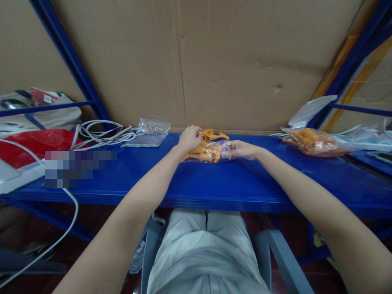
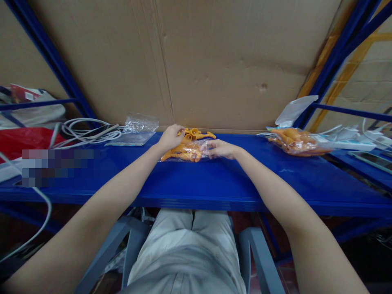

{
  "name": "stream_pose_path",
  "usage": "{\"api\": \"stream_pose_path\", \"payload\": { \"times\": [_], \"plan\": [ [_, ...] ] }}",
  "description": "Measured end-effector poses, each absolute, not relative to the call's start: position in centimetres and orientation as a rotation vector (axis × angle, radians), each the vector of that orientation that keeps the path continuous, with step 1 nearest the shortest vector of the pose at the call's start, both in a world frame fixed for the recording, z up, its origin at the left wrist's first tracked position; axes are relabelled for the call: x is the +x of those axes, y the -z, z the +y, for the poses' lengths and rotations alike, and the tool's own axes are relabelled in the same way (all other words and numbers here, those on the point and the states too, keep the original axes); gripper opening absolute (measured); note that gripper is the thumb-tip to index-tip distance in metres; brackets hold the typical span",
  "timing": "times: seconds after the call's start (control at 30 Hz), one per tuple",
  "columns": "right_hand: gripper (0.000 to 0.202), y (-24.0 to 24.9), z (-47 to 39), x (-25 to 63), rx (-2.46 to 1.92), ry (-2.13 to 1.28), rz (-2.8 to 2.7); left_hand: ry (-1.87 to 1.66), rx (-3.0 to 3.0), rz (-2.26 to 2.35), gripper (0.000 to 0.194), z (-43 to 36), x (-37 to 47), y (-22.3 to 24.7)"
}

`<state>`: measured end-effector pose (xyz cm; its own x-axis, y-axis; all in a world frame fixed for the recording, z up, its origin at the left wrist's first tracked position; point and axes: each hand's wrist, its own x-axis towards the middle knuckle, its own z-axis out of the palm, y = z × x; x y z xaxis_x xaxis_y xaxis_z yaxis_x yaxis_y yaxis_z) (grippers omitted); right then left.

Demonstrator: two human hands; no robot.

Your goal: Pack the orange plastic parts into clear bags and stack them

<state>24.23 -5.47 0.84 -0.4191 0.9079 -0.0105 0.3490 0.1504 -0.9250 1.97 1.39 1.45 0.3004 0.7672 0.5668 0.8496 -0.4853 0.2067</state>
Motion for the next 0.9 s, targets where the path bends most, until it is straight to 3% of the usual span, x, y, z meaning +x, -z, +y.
{"api": "stream_pose_path", "payload": {
  "times": [0.2,0.37,0.43,0.7,0.9],
  "plan": [
    [0.010,-1.5,-5.5,24.5,-1.200,-1.376,-1.816,0.640,-2.579,-1.638,0.037,2.2,2.1,-0.6],
    [0.049,-2.4,-5.7,25.0,-1.098,-1.552,-1.759,0.540,-2.683,-1.661,0.039,2.0,2.2,-1.0],
    [0.049,-2.6,-5.9,25.0,-1.055,-1.491,-1.801,0.508,-2.655,-1.704,0.040,1.8,2.3,-1.1],
    [0.013,-2.2,-5.1,25.6,-1.262,-0.869,-1.991,0.431,-2.422,-1.871,0.049,-0.3,2.6,-2.7],
    [0.010,-1.1,-2.7,27.7,-1.501,-0.064,-1.875,0.621,-2.403,-2.044,0.045,0.0,2.3,-2.7]
  ]
}}
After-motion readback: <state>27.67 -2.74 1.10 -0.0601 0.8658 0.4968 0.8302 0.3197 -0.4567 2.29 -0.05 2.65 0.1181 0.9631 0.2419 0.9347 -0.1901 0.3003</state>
